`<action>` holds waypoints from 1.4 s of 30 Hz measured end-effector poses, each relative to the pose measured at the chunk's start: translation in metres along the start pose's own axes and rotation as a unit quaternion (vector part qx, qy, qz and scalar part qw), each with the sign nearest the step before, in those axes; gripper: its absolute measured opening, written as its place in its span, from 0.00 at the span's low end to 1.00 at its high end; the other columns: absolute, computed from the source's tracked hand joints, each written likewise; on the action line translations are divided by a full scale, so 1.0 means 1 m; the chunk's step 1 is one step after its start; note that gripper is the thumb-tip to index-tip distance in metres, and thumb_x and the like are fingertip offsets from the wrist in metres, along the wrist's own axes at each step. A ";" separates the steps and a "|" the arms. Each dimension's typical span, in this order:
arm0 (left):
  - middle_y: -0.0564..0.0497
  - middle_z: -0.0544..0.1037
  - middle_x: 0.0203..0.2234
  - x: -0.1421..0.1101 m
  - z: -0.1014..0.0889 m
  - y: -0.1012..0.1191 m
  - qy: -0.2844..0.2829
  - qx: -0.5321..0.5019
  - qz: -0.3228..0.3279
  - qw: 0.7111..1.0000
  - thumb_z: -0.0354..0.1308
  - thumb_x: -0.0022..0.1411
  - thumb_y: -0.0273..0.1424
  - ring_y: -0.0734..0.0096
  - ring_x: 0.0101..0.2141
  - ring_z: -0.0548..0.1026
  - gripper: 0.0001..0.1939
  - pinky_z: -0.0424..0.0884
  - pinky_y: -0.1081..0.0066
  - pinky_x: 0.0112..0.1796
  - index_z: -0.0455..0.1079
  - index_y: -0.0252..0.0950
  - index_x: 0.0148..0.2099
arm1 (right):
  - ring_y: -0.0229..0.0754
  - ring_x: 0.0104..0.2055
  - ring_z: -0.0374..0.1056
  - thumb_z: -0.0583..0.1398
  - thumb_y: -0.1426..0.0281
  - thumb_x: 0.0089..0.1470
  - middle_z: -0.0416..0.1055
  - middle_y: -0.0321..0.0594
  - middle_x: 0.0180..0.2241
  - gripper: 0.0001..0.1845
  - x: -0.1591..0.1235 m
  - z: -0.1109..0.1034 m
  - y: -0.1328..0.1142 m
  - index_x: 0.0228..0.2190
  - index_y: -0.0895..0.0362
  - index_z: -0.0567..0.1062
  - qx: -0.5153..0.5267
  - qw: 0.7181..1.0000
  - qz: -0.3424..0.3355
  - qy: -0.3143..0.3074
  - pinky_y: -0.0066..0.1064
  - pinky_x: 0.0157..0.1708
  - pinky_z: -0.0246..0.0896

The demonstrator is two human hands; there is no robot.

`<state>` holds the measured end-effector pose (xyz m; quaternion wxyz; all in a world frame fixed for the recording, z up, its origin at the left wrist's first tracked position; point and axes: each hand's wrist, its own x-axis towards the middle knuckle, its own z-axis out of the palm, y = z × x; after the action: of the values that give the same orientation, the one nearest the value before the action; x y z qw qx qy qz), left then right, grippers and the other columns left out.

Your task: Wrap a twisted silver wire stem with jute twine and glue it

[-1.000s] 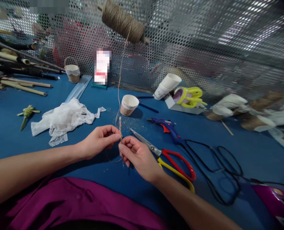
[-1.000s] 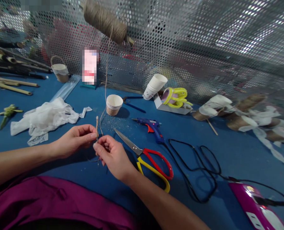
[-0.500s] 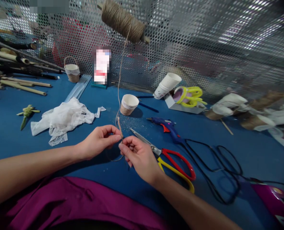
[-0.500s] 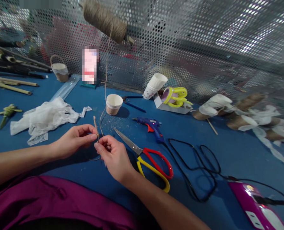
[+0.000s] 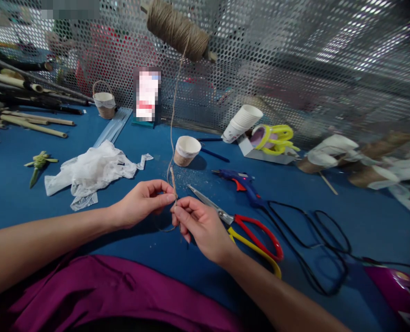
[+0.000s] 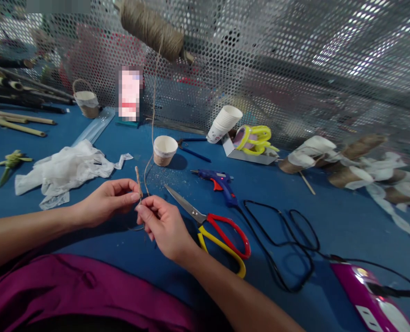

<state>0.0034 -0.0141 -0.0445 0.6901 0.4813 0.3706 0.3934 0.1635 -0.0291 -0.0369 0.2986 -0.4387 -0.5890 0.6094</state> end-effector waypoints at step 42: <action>0.56 0.65 0.22 -0.002 0.002 0.007 0.076 0.149 0.072 0.983 0.55 0.55 0.33 0.82 0.20 0.58 0.08 0.54 0.78 0.21 0.63 0.32 0.30 | 0.28 0.16 0.54 0.55 0.65 0.52 0.63 0.31 0.20 0.09 -0.002 0.003 -0.002 0.26 0.57 0.66 -0.015 0.999 0.011 0.037 0.22 0.15 0.51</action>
<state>0.0034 -0.0153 -0.0374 0.5508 0.5729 0.4407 0.4174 0.1618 -0.0320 -0.0350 0.3067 -0.4720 -0.5818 0.5871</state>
